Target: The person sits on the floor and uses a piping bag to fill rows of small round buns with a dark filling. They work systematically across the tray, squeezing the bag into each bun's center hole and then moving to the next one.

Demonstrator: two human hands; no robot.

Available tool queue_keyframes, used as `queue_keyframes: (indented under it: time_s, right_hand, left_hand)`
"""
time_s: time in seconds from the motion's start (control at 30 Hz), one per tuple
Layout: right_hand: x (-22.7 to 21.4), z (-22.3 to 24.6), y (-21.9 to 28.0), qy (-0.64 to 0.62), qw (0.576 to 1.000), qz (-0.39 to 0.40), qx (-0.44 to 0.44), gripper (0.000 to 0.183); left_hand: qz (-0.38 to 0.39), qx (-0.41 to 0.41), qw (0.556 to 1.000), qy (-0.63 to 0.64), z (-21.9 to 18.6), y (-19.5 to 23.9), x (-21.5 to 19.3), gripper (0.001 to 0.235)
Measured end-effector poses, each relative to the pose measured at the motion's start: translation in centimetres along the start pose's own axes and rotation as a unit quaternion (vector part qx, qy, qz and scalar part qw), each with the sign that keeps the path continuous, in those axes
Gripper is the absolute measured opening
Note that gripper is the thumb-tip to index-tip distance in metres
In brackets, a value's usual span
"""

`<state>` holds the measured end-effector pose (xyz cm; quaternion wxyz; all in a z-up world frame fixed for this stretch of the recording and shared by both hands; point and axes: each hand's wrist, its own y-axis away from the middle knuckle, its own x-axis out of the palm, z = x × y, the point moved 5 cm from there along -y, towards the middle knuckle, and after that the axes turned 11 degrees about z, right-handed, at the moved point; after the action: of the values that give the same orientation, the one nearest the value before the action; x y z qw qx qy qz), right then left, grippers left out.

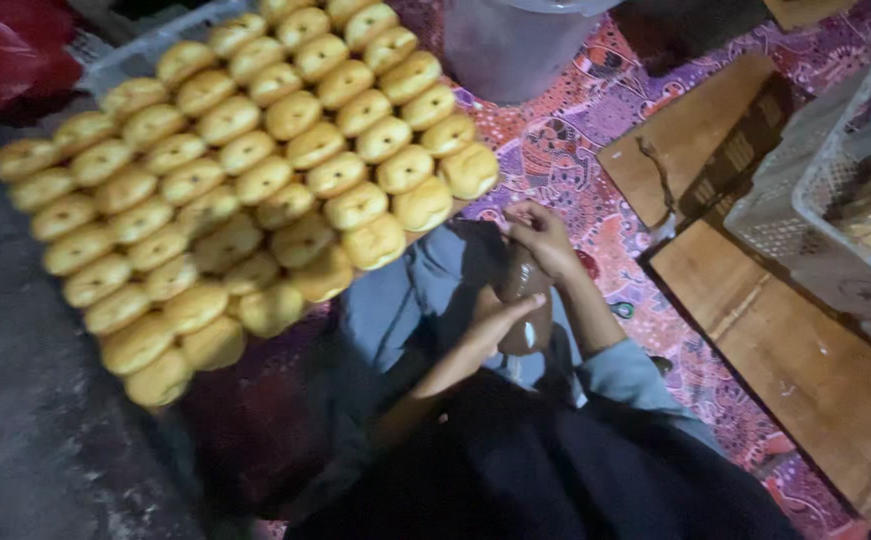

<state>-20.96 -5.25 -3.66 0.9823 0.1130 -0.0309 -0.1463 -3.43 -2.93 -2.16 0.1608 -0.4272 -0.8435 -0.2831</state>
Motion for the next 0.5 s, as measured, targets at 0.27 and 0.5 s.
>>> queue_keyframes:
  time_s: [0.27,0.5]
  right_hand:
    - [1.1,2.7,-4.0,0.046,0.997,0.052,0.042,0.027]
    - [1.5,3.8,-5.0,0.169,0.974,0.105,0.112,0.029]
  left_hand:
    - [-0.065,0.02,0.992,0.106,0.3,-4.1,1.4,0.031]
    - [-0.06,-0.014,0.982,0.181,0.6,-4.4,1.6,0.03]
